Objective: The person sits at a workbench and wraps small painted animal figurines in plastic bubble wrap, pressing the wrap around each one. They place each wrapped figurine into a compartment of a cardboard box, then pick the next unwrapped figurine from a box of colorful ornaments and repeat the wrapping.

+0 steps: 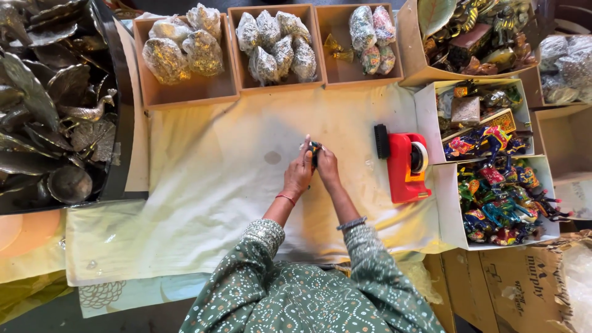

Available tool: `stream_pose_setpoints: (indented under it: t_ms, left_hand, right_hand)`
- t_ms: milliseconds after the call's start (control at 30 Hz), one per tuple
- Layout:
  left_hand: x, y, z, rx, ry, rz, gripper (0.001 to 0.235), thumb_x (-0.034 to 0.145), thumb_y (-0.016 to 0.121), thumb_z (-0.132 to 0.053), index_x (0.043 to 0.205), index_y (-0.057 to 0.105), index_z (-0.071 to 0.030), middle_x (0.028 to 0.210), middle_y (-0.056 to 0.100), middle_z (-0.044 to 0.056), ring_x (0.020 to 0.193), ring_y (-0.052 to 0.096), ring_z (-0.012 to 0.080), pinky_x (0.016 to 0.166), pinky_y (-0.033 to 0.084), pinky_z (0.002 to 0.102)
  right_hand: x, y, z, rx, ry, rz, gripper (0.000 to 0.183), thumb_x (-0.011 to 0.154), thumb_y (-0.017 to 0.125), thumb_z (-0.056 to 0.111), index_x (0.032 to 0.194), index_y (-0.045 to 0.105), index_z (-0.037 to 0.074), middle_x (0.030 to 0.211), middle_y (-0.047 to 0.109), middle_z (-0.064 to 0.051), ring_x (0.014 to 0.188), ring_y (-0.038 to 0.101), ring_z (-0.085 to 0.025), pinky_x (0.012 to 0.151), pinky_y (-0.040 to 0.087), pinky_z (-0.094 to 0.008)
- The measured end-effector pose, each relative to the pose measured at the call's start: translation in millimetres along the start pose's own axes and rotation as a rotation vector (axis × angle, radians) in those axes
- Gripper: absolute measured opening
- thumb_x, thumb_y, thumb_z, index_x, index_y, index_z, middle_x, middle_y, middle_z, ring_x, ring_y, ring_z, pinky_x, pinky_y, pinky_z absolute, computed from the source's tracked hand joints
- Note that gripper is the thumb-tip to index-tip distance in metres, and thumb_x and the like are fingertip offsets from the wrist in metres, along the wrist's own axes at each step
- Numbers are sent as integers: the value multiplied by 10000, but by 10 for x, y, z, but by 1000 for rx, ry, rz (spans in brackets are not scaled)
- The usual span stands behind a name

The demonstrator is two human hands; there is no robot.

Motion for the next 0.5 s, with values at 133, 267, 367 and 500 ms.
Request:
stream_pose_setpoints:
  t_ms: [133,267,367,500]
  left_hand:
    - [-29,84,52,68,-40,28,585,1064,265,-569,1621,301,-392,1010,760,144,900,713,392,737,551,485]
    - [-37,123,45,101,32,-20,558,1061,284,-581,1572,379,-377,1106,746,97,934,704,371,717,561,467]
    - [-40,123,25,98,35,-17,552,1058,293,-589,1544,431,-368,1111,752,82,949,713,345,734,566,450]
    - [-4,188,245,46,38,-32,556,1073,305,-601,1527,485,-336,1101,762,82,980,720,327,770,565,434]
  right_hand:
    - [-585,85,433,73,-207,-157,305,1064,481,246,1143,671,22,924,705,-34,821,618,-98,720,518,-281]
    - [-809,10,569,28,-236,-320,227,1059,556,202,1148,639,10,924,683,-63,809,608,-123,724,515,-310]
    - [-935,-69,625,-73,-302,-372,189,1035,590,168,1126,606,3,937,671,-95,811,621,-139,732,519,-323]
    - [-1042,-208,248,-177,-265,-352,171,999,638,132,1101,592,3,926,665,-137,825,621,-163,753,523,-330]
Point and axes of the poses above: each hand's wrist, its own x-axis towards the middle knuckle, its own y-axis out of the palm, z = x × y, the point moved 3 cm from there along x, towards the middle knuckle
